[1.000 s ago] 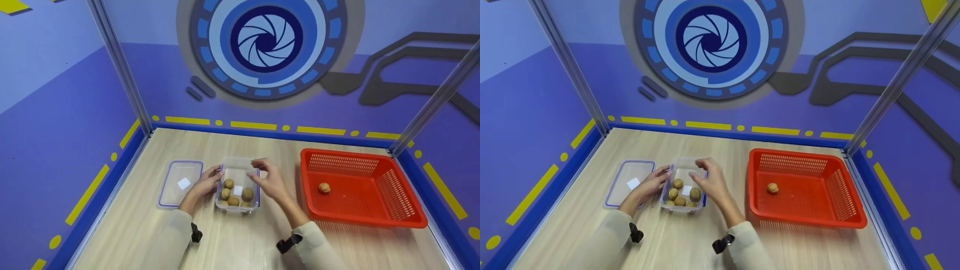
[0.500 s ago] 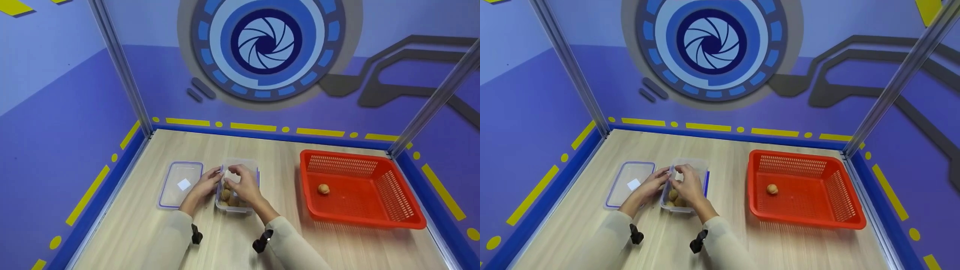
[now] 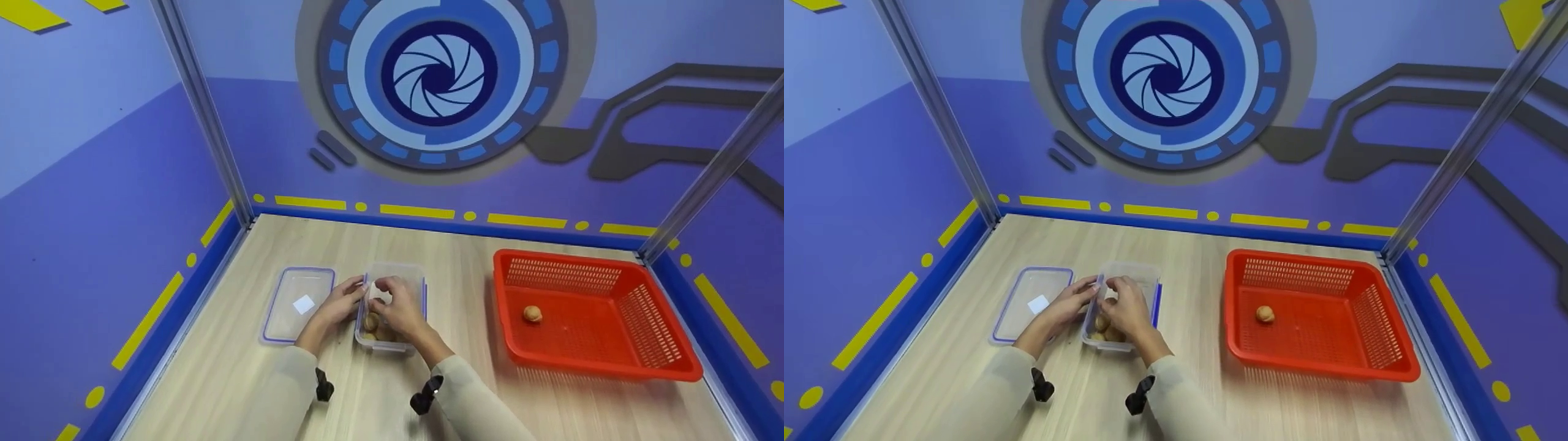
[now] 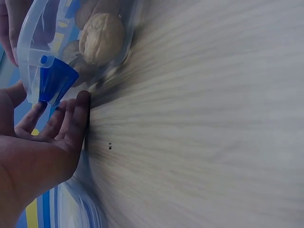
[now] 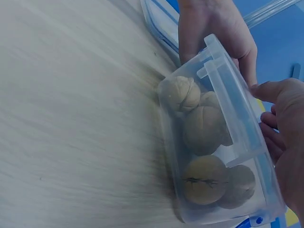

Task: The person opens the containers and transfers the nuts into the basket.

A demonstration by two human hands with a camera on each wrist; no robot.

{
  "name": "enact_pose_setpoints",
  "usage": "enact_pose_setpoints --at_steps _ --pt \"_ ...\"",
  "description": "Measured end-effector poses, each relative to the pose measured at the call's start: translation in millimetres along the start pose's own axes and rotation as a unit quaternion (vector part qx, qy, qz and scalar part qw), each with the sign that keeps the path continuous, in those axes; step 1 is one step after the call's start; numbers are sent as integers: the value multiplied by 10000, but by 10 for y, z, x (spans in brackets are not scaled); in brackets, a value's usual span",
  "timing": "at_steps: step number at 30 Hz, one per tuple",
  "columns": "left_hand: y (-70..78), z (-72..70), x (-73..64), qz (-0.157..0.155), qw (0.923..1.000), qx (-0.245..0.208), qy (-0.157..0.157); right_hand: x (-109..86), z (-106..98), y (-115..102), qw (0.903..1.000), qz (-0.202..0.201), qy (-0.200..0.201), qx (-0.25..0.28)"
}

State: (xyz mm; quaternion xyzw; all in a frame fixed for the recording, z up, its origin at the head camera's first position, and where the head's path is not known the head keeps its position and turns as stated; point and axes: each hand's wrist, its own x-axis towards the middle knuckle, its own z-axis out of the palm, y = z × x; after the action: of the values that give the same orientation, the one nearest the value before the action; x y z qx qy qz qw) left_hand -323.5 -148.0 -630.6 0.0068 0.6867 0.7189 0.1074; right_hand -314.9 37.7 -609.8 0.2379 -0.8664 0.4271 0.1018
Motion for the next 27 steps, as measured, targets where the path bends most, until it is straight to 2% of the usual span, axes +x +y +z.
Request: enact_pose_setpoints --at_steps 6,12,15,22,27 --pt "-3 -15 -19 258 9992 311 -21 1 -18 18 9990 101 -372 205" --pt "-6 -22 -10 524 9957 759 48 -11 -26 32 9979 147 -553 295" --pt "0 -42 -6 528 9955 779 45 -1 -11 31 9978 183 -572 281" --pt "0 -57 -13 400 9970 664 56 7 16 44 9944 759 -728 46" --pt "13 -61 7 329 9960 828 64 9 36 51 9943 648 -728 -436"
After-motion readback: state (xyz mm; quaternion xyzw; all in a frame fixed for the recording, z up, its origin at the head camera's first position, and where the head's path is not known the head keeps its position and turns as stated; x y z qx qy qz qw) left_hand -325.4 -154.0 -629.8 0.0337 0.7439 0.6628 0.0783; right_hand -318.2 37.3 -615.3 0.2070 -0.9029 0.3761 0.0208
